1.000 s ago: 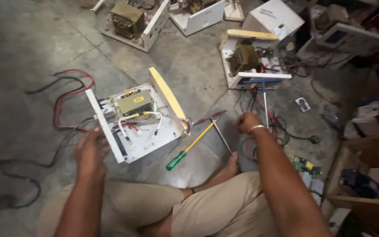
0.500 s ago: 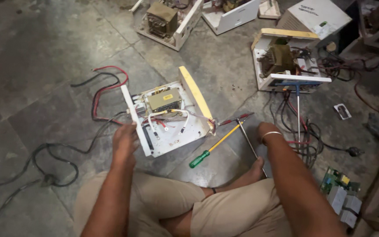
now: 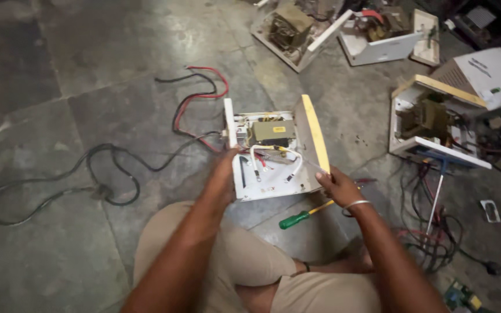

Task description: The person sits on the floor and uses a screwdriver to remove screws from a circuit board inside an open electronic device. They then lift the circuit board out of the casing, inspect it, and place it on the floor.

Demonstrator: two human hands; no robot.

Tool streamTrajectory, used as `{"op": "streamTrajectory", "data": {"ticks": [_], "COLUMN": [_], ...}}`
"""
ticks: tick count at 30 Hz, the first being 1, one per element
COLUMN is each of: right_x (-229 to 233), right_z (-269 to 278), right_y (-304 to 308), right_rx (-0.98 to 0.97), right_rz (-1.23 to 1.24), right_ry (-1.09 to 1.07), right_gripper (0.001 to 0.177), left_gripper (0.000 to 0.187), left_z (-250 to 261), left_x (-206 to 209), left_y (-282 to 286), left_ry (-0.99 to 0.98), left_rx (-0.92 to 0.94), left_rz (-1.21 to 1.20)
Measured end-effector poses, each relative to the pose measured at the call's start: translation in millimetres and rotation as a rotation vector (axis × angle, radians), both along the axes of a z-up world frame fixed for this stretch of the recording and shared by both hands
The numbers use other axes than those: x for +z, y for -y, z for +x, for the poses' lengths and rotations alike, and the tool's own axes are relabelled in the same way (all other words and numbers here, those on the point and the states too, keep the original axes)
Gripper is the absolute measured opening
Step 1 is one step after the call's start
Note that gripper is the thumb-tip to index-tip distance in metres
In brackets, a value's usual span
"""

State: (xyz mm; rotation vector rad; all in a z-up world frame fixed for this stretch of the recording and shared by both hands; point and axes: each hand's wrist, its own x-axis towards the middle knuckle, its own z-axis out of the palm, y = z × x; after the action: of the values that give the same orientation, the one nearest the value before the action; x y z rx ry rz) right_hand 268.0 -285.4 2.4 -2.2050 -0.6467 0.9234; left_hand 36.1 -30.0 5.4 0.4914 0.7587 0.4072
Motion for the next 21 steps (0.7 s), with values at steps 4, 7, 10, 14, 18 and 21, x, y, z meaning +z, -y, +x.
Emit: {"op": "streamTrajectory", "data": {"ticks": [4,7,10,14,18,21], "right_x": [-1,-8,-23,-41,-44,-35], "right_z": [-7,-6,-6,-6,-7,-15], "right_y": [-1,5,7,11,25,16], "right_rx": [0.053,0.034,0.008,-0.02,-0.04,-0.078], "right_rz": [0.017,0.047,-0.071,0.087,0.131,0.154], "right_ry": [0.056,0.075,0.19,0.102,0.074,-0.065], "right_gripper": [0.056,0.058,0.055,0.061,0.054,0.049], "left_gripper": [0.038,0.042,0.068,0.087,0.08,0.073], "left_z": [-5,-5,-5,-8,-9,-7], "left_x": [17,25,33,44,47,49], "left_y": [6,10,14,26,41,35], "left_ry": [0.051,0.016,-0.216,-0.251,-0.181,-0.421], "left_rx": [0.003,-0.005,-0.005,-0.081,-0.051,-0.061], "left_rz": [0.309,0.429,0.331,0.236,0.576,0.767]}}
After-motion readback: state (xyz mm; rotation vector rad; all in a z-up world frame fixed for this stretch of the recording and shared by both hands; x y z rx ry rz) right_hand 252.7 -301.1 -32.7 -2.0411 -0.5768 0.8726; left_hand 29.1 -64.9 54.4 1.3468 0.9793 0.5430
